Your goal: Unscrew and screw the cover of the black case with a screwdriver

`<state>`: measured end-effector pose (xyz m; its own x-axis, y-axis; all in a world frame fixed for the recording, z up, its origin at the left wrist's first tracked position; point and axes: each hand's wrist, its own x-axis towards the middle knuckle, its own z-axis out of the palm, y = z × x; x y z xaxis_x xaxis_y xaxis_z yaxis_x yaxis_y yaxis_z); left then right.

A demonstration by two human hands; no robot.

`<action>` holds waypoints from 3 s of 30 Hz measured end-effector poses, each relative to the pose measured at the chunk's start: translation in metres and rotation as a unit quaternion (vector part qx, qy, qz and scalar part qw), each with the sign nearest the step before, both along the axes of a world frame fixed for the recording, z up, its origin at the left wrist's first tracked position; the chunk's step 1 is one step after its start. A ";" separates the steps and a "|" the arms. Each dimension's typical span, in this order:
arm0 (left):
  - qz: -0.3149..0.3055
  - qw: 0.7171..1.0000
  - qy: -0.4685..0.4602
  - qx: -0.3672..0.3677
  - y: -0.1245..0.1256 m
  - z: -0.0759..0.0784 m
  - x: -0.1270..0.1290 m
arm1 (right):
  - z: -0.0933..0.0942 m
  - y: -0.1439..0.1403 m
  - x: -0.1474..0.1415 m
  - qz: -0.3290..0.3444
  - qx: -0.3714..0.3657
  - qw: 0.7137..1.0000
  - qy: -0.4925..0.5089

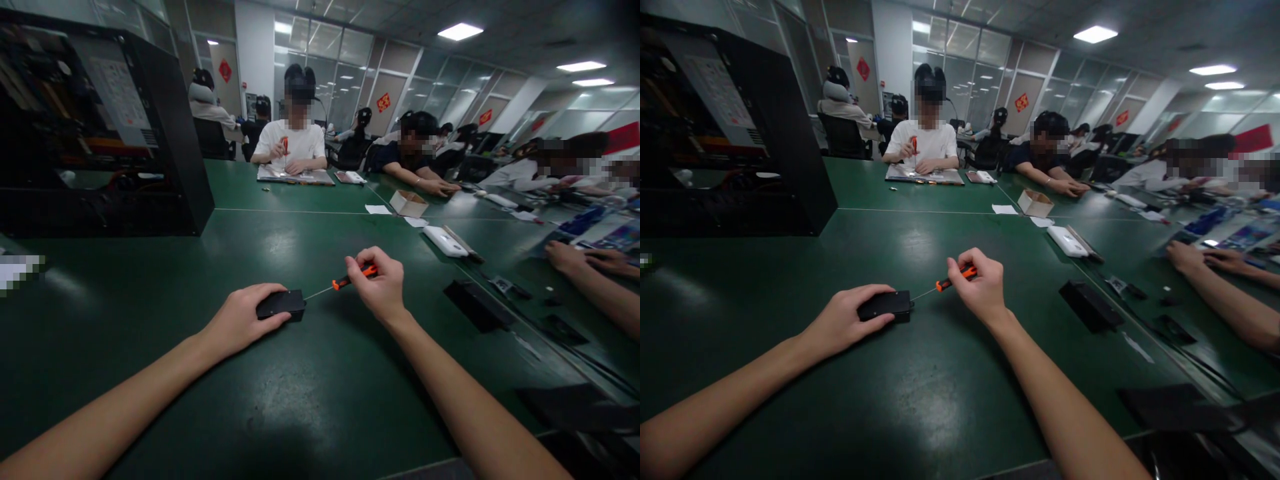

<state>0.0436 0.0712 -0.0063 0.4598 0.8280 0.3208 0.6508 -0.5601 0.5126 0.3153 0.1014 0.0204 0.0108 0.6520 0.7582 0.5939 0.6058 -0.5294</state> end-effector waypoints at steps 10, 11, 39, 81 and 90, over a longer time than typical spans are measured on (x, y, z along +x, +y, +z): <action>-0.008 1.000 -0.001 0.001 -0.001 0.000 0.002 | -0.004 0.005 0.000 0.055 -0.086 0.995 -0.017; -0.010 1.000 -0.001 0.000 -0.001 0.000 0.002 | -0.002 0.006 0.002 0.041 -0.083 0.996 -0.010; -0.028 1.000 -0.013 0.000 0.000 -0.004 -0.002 | -0.023 0.017 0.011 0.178 -0.131 0.914 -0.340; 0.043 0.938 -0.322 -0.118 0.004 0.000 0.004 | -0.034 0.014 -0.004 0.201 -0.136 0.920 -0.309; 0.111 0.822 -0.523 -0.196 0.016 -0.005 0.001 | -0.030 0.002 -0.024 0.158 -0.132 0.892 -0.402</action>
